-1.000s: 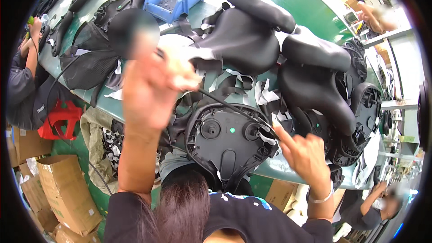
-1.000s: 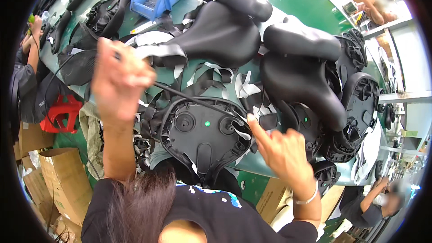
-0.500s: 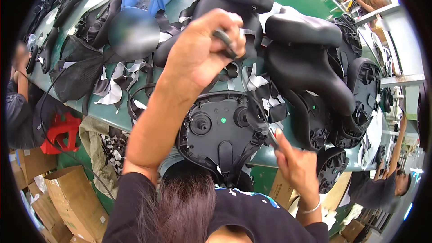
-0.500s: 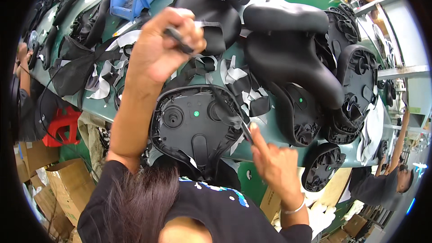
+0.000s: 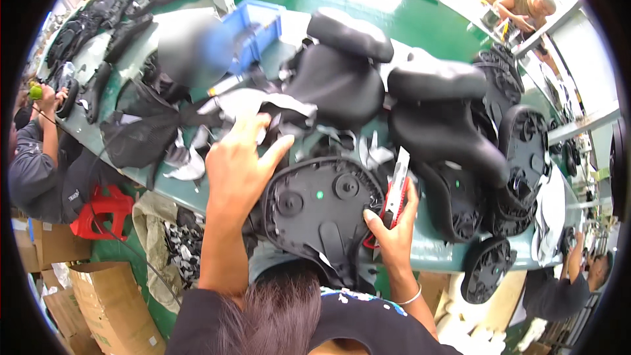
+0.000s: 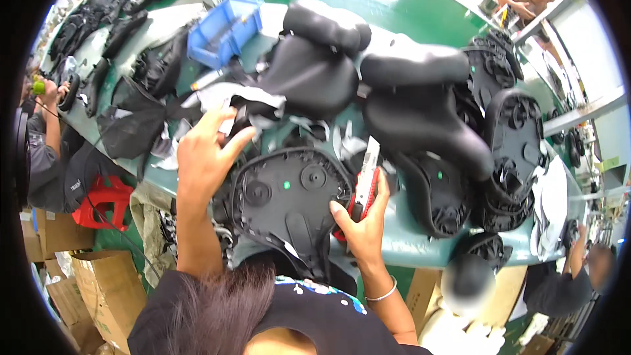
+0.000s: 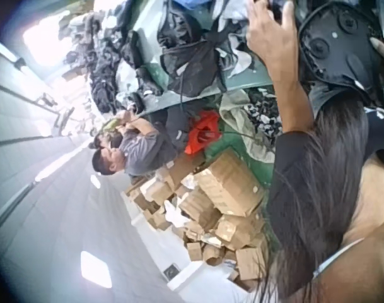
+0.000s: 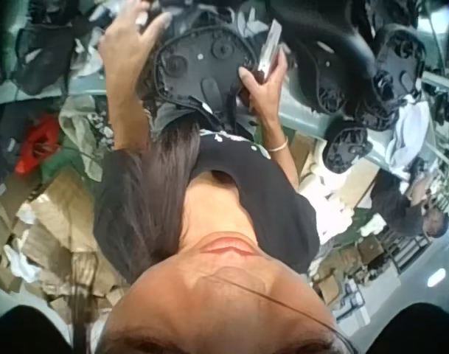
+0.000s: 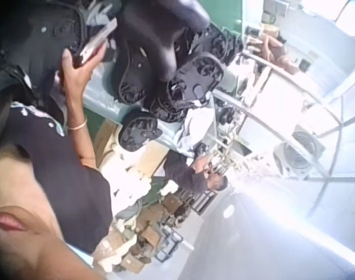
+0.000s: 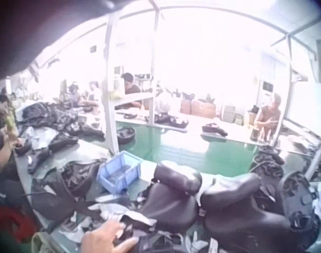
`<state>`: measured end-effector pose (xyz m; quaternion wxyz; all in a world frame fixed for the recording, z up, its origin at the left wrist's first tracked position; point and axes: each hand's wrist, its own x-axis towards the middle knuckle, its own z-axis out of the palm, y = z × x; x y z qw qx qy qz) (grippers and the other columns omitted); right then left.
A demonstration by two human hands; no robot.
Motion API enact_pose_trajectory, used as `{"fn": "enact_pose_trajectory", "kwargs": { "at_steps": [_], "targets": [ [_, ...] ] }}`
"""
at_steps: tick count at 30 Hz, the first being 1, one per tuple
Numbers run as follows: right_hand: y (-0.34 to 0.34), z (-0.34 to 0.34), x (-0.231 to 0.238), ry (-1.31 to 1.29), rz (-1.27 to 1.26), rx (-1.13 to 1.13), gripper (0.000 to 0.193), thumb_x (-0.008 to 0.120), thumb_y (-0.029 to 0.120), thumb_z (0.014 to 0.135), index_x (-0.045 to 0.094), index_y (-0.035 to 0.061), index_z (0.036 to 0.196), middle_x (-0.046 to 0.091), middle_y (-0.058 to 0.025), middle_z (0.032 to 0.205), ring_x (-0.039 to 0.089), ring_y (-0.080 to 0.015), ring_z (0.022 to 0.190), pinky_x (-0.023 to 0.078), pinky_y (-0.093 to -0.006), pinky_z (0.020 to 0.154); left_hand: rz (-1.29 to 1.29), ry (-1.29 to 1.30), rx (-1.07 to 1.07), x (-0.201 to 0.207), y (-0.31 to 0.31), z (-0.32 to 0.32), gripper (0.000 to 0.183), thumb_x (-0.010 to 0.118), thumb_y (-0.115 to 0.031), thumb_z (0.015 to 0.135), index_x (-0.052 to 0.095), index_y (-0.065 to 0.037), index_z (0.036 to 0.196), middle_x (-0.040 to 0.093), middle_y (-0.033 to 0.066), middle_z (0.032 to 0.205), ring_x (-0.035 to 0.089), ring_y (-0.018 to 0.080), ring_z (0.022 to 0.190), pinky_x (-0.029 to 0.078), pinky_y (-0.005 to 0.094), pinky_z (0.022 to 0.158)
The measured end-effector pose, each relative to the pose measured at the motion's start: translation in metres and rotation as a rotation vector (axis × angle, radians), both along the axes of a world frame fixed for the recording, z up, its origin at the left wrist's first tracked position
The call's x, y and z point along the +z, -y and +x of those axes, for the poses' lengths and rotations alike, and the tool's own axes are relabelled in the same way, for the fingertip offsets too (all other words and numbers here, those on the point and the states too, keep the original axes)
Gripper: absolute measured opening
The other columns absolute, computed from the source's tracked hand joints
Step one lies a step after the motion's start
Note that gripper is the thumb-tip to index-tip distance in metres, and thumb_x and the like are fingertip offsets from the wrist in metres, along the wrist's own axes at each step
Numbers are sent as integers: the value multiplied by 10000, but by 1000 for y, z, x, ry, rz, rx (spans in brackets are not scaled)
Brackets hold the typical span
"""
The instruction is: The person uses a red utility knife to trim excess black material from the underside of bicycle seats. They repeatedly pick up a seat, cut the edges, and place the seat back on the table. The person works on multiple seats throughout the clip, handling them one at a time.
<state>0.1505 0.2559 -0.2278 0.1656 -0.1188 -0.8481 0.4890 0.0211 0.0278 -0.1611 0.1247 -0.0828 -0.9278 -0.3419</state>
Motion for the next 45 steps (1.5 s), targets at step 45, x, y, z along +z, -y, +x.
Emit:
{"fn": "enact_pose_trajectory", "kwargs": {
  "at_steps": [45],
  "targets": [
    [-69, -19, 53, -224, 771, 541, 612, 657, 29, 758, 493, 130, 1338, 590, -101, 807, 591, -230, 618, 483, -321, 531, 781, 730, -525, -12, -28, -29, 434, 700, -310, 828, 564, -9, 1110, 612, 55, 998, 565, 127, 907, 464, 280, 825]
  ]
}}
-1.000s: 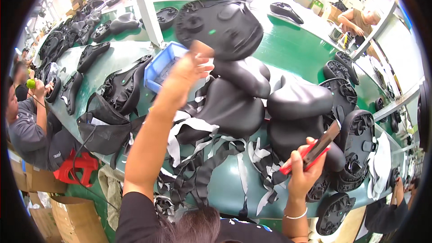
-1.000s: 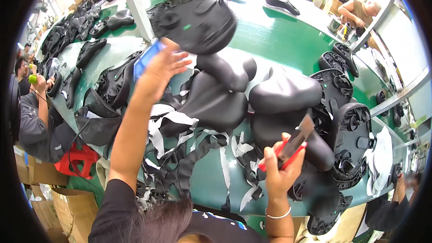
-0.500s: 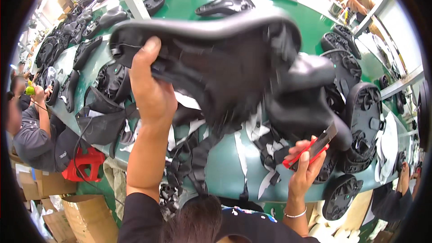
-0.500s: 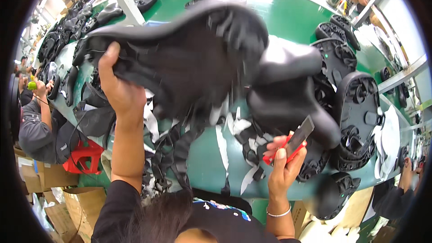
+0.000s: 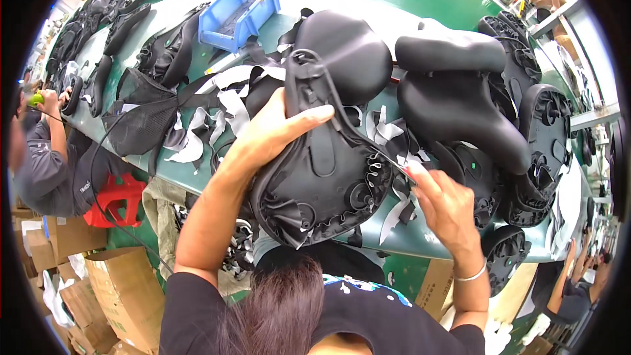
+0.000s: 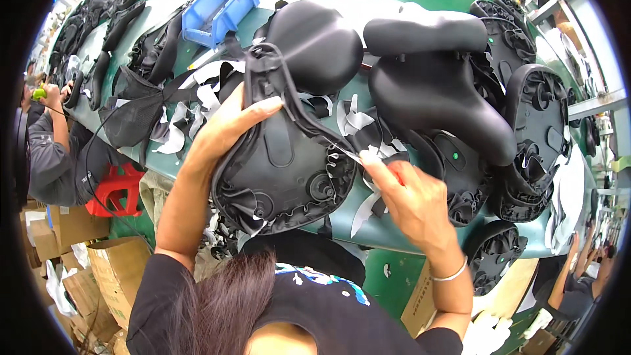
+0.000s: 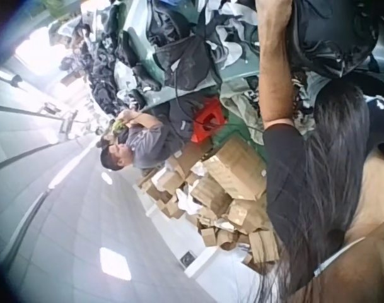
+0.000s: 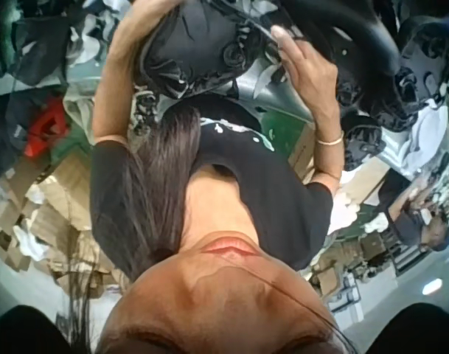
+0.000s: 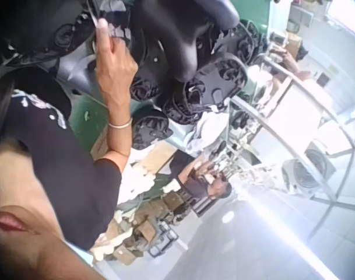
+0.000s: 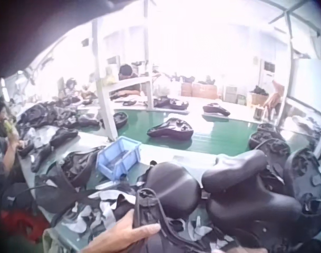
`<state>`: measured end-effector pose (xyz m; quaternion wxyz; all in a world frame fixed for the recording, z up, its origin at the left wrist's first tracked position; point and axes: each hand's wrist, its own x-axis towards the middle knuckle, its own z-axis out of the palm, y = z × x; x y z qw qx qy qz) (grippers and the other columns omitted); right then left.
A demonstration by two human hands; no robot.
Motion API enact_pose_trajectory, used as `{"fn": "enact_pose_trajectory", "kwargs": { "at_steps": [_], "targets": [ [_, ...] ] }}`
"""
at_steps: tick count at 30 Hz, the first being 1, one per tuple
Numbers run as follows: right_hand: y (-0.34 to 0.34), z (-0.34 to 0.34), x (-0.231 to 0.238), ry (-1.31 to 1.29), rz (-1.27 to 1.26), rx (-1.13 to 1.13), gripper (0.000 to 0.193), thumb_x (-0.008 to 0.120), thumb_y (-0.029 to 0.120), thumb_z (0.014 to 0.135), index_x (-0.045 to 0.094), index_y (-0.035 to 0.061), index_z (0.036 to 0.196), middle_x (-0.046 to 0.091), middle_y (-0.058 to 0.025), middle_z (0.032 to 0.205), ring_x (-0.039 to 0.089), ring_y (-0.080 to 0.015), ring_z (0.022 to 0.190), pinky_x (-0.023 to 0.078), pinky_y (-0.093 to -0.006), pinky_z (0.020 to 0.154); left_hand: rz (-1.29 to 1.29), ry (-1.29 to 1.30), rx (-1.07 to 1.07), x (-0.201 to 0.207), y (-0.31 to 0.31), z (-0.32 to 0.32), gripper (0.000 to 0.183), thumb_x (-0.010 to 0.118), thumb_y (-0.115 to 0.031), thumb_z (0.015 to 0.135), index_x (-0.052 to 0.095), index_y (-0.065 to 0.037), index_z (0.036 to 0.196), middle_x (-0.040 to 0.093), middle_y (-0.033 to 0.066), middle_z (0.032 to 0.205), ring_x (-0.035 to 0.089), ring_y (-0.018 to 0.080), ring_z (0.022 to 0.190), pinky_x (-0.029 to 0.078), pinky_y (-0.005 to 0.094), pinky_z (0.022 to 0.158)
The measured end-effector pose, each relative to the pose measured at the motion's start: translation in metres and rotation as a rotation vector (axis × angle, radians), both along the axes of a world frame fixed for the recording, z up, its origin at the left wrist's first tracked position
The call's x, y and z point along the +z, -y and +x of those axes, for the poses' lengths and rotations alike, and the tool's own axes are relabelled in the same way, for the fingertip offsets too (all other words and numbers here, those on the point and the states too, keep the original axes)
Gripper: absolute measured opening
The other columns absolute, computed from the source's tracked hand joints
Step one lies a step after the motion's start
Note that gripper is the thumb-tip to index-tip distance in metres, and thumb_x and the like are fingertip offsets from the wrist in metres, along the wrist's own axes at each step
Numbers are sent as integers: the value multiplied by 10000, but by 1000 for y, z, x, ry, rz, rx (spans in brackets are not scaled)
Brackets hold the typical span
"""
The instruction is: The person uses a red utility knife to trim excess black material from the underside of bicycle seats. They repeatedly pick up a seat, cut the edges, and place the seat back on the table. The person works on multiple seats throughout the clip, handling them one at a time.
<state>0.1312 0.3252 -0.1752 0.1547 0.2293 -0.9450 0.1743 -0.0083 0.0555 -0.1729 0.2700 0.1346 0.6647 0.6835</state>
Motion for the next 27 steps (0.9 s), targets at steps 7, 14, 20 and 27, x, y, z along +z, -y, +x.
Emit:
{"fn": "enact_pose_trajectory", "kwargs": {
  "at_steps": [7, 14, 20, 27],
  "targets": [
    [-4, 11, 0, 279, 236, -71, 638, 576, 46, 780, 449, 244, 1374, 512, -126, 730, 561, -276, 536, 467, -387, 473, -212, -159, -8, 7, -14, -10, 403, 686, -301, 813, 601, -11, 1081, 648, 85, 963, 595, 146, 878, 474, 301, 838],
    [66, 89, -38, 501, -193, -404, 668, 597, 49, 841, 309, 104, 1442, 568, -227, 732, 579, -416, 561, 470, -486, 500, -285, -5, 356, -21, 12, 25, 555, 711, -351, 773, 559, 50, 1124, 637, 129, 1005, 601, 169, 883, 477, 312, 812],
    [50, 64, -27, 77, -545, -372, 501, 635, 16, 852, 427, -28, 1306, 663, -214, 1045, 703, -278, 820, 555, -338, 665, -43, 39, 477, -21, 25, 60, 544, 718, -304, 787, 508, 38, 1153, 604, 110, 1007, 563, 164, 916, 461, 301, 826],
    [57, -37, -12, 270, -990, -366, 504, 609, -19, 804, 467, 19, 1286, 594, -80, 994, 608, -126, 770, 501, -262, 627, -73, -106, 793, -52, 43, 89, 498, 705, -166, 834, 442, 35, 1205, 562, 117, 1061, 563, 161, 896, 464, 285, 829]
  ]
}}
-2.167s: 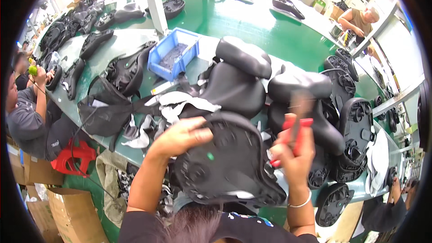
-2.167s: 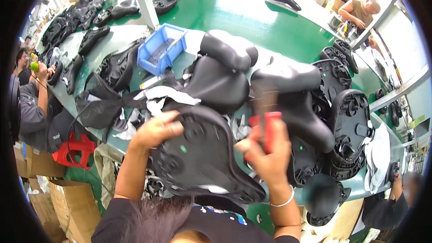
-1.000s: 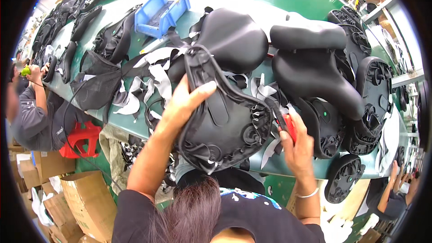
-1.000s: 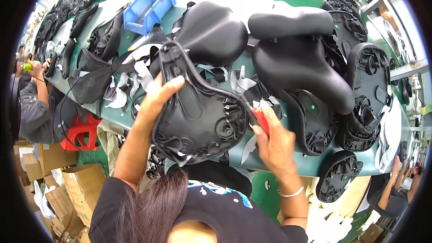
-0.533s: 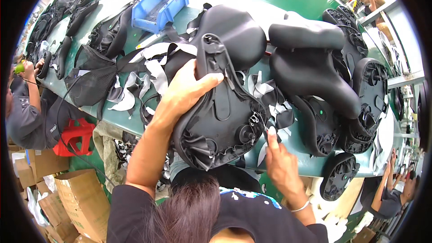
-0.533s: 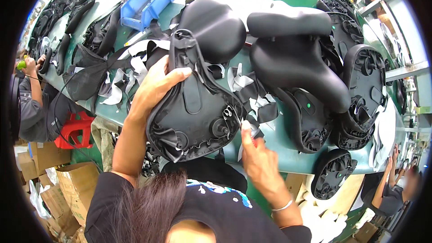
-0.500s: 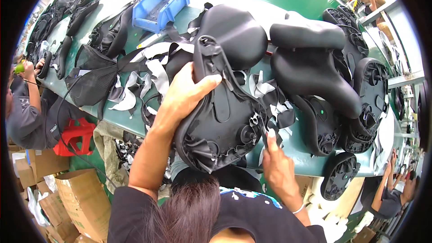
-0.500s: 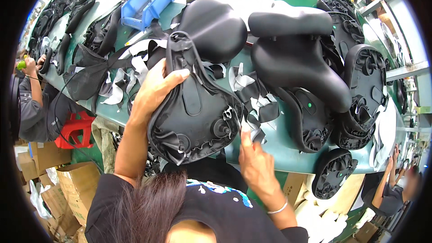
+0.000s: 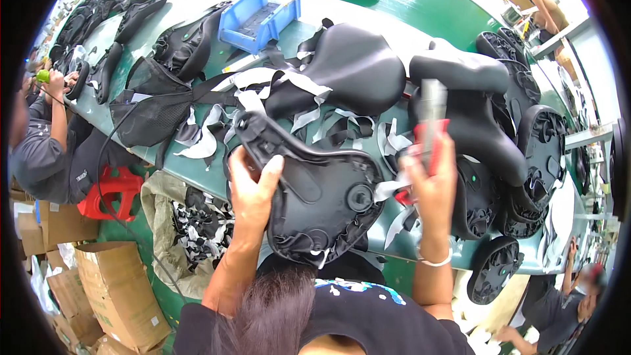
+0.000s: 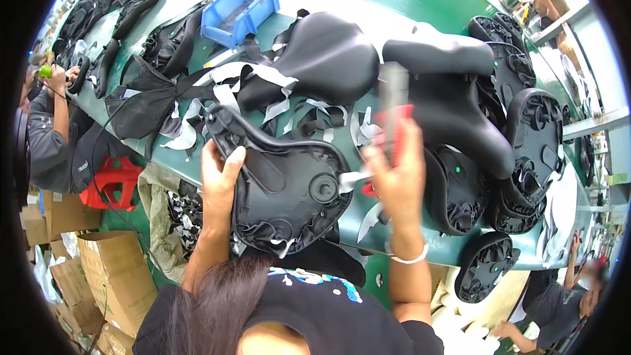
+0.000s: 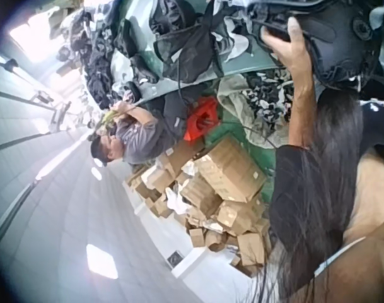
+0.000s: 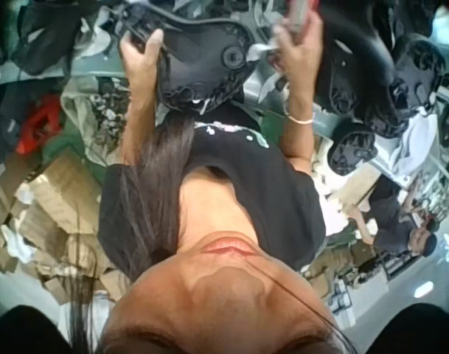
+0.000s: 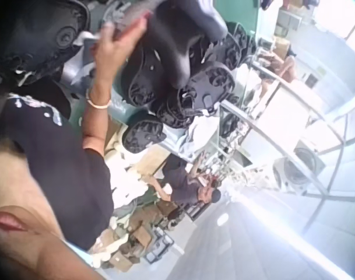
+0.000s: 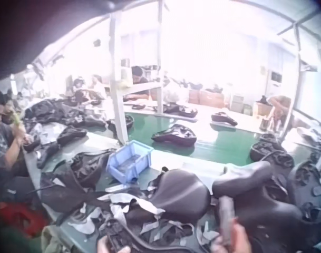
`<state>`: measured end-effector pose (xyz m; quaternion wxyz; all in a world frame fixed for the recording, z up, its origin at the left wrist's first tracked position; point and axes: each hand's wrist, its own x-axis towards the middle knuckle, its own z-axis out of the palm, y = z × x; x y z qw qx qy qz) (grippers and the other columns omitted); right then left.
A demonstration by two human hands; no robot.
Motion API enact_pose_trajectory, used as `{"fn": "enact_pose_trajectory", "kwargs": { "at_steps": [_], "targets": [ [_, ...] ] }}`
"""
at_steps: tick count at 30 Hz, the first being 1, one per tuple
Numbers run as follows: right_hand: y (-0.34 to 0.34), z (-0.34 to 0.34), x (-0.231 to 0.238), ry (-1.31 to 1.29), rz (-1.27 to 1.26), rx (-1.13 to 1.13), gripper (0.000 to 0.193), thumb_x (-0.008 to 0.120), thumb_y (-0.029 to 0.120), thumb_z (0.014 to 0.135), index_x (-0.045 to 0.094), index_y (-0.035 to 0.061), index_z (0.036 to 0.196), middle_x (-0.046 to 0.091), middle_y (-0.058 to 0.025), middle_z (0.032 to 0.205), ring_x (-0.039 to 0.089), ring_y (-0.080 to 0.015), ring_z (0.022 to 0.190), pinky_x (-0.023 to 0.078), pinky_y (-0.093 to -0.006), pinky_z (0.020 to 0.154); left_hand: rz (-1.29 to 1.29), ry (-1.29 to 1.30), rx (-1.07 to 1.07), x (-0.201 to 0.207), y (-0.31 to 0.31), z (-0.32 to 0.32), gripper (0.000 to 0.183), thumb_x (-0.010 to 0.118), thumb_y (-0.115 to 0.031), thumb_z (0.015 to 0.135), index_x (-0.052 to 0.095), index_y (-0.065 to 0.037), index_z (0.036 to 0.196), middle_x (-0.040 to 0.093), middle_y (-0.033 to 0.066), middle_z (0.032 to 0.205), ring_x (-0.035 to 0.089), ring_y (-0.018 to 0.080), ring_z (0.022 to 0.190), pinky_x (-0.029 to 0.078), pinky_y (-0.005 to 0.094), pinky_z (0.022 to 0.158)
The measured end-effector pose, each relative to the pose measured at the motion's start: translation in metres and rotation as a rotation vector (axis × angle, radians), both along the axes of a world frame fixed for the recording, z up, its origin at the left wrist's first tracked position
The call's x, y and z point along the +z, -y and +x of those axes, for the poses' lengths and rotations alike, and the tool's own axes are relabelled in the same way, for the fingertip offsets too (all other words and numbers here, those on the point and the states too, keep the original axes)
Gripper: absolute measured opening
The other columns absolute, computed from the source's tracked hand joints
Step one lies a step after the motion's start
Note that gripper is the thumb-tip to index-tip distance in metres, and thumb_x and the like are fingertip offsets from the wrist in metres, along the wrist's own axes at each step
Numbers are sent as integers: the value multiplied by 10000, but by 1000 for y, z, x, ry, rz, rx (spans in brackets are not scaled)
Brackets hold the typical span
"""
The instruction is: The person uses a red utility knife to trim excess black material from the underside of bicycle seats. They repeatedly pick up a seat, cut the edges, and place the seat back on the table. The person works on multiple seats throughout the clip, handling them one at a time.
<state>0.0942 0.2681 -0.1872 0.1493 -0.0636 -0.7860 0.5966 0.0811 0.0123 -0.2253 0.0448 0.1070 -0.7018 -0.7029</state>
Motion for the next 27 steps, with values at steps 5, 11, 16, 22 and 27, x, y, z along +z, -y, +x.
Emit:
{"fn": "enact_pose_trajectory", "kwargs": {
  "at_steps": [5, 11, 16, 22, 27],
  "targets": [
    [2, 8, 29, 64, -134, 22, 484, 639, -3, 797, 464, 14, 1248, 556, -25, 899, 560, -64, 690, 458, -199, 544, -1024, -590, -236, 46, -17, -17, 543, 785, -245, 704, 534, -34, 1136, 554, 124, 1010, 503, 282, 1040, 387, 423, 902],
    [20, 42, 29, -28, 135, 382, 607, 692, 44, 806, 411, -1, 1341, 644, -178, 1070, 675, -218, 828, 530, -299, 638, -623, -821, -941, 19, -64, -51, 231, 700, -212, 583, 569, -133, 755, 555, 30, 783, 544, 223, 829, 337, 362, 670],
    [-28, 66, 8, 49, 853, 359, 559, 638, 42, 825, 456, 95, 1351, 632, -121, 848, 625, -285, 605, 500, -349, 511, -694, -687, -1067, 14, -65, -59, 65, 625, -82, 678, 629, -115, 734, 534, 62, 666, 543, 212, 743, 365, 349, 698],
    [-1, 105, 4, 320, 951, 292, 575, 600, 105, 850, 417, 123, 1395, 551, -134, 706, 573, -322, 521, 441, -455, 474, 346, -264, -703, 22, -61, -59, 206, 522, -147, 856, 603, -44, 697, 611, 73, 714, 483, 99, 613, 380, 250, 573],
    [18, 75, 8, 343, 1033, 210, 553, 568, 111, 870, 394, 73, 1394, 547, -141, 663, 572, -317, 501, 412, -439, 448, 386, -188, -1160, 58, -73, -36, 241, 522, -143, 888, 628, 9, 734, 629, 77, 715, 503, 81, 613, 383, 222, 558]
  ]
}}
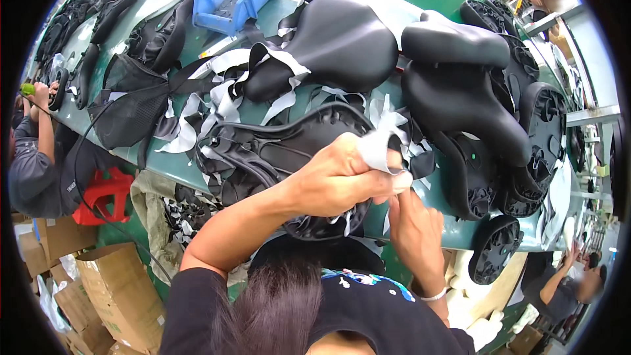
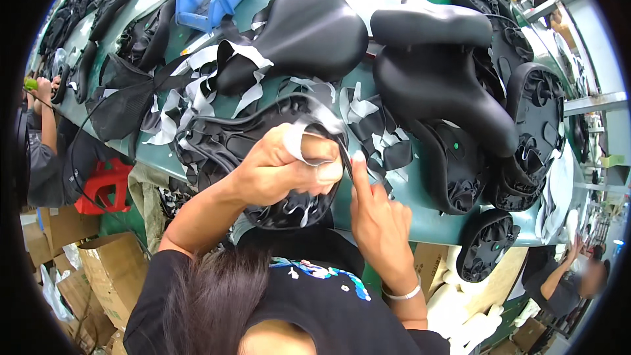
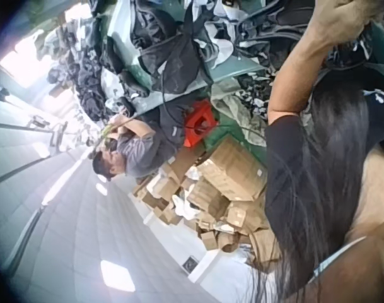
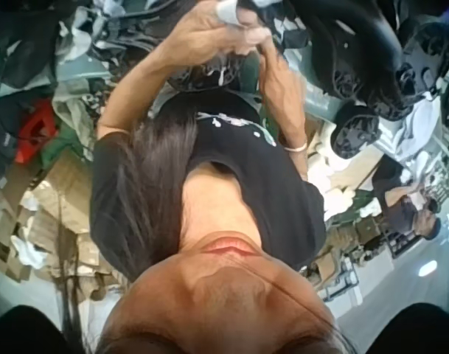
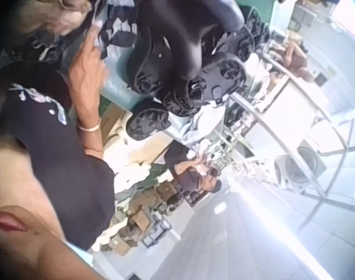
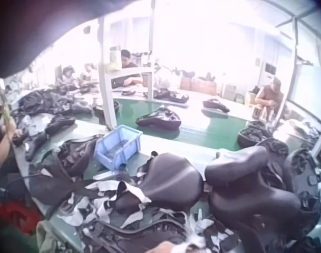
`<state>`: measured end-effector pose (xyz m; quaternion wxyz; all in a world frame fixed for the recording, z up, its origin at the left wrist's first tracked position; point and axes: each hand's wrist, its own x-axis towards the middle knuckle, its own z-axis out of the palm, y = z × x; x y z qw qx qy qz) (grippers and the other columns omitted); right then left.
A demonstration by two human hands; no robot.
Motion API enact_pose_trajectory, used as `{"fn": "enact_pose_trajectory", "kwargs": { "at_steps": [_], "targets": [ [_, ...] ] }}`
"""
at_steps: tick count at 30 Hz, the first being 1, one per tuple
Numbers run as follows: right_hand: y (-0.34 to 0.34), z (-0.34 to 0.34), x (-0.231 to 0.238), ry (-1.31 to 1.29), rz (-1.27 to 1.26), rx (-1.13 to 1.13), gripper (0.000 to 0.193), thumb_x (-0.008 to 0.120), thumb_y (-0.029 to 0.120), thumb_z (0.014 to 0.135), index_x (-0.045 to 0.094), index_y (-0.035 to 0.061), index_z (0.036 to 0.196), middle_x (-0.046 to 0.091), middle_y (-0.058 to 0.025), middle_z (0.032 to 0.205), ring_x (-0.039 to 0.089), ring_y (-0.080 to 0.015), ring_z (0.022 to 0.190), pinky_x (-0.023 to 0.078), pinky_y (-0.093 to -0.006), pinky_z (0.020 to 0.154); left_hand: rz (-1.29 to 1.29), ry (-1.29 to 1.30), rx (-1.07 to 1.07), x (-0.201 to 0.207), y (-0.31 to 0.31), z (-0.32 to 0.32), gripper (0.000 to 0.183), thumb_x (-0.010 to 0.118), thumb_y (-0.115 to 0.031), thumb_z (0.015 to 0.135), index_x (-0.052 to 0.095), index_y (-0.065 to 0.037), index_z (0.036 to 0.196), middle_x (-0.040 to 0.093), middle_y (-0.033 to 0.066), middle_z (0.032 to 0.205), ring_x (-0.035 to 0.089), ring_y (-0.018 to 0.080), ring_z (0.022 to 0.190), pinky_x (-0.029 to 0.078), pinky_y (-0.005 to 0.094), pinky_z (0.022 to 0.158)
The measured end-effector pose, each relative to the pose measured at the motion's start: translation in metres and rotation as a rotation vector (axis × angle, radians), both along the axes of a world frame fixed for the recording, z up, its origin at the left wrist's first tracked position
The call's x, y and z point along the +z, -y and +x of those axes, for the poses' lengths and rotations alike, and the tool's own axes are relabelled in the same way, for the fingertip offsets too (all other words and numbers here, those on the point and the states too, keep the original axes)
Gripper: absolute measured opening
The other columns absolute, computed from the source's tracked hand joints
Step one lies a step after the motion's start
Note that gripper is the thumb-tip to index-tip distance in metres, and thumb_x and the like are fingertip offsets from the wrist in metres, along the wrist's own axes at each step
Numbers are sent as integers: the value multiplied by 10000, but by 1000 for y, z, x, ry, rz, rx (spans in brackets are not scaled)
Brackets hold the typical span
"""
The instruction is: The person uses a red utility knife to trim excess black material from the underside of bicycle seats. They repeatedly pick up a seat, cut the edges, and place the seat back on the table. The person works on multiple seats throughout the clip, handling them one at a time.
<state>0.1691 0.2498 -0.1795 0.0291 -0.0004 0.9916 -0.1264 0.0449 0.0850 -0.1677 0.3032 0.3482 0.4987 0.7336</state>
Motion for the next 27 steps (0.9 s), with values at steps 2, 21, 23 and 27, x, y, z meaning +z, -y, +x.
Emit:
{"fn": "enact_pose_trajectory", "kwargs": {
  "at_steps": [2, 21, 23, 27],
  "targets": [
    [13, -3, 5, -3, 81, -26, 550, 552, 119, 880, 371, 32, 1393, 556, -151, 644, 572, -320, 489, 404, -447, 446, 521, 277, 339, -20, -5, -14, 317, 548, -204, 913, 574, -19, 657, 573, 71, 644, 543, 151, 639, 405, 258, 539],
    [-6, -17, 35, -68, 319, 213, 500, 580, 118, 821, 508, 60, 1312, 518, -71, 531, 512, -230, 378, 368, -375, 384, -258, 167, 681, -32, 27, -64, 344, 571, -339, 933, 660, -7, 941, 687, 51, 941, 552, 107, 994, 418, 301, 864],
    [-30, -48, 41, -4, 370, 178, 463, 613, 167, 828, 544, 233, 1281, 575, -93, 611, 579, -280, 515, 418, -422, 500, -69, 241, 601, -30, 34, -46, 547, 499, -404, 969, 503, 17, 1318, 647, 102, 1157, 463, 148, 1209, 223, 319, 1115],
    [-75, -105, 47, 13, 127, 524, 367, 597, 131, 831, 623, 242, 1181, 562, -54, 672, 569, -263, 623, 429, -395, 594, -282, -12, 703, -34, 39, 19, 446, 388, -364, 1012, 618, -26, 1190, 666, 70, 1134, 525, 190, 1097, 301, 344, 1039]
  ]
}}
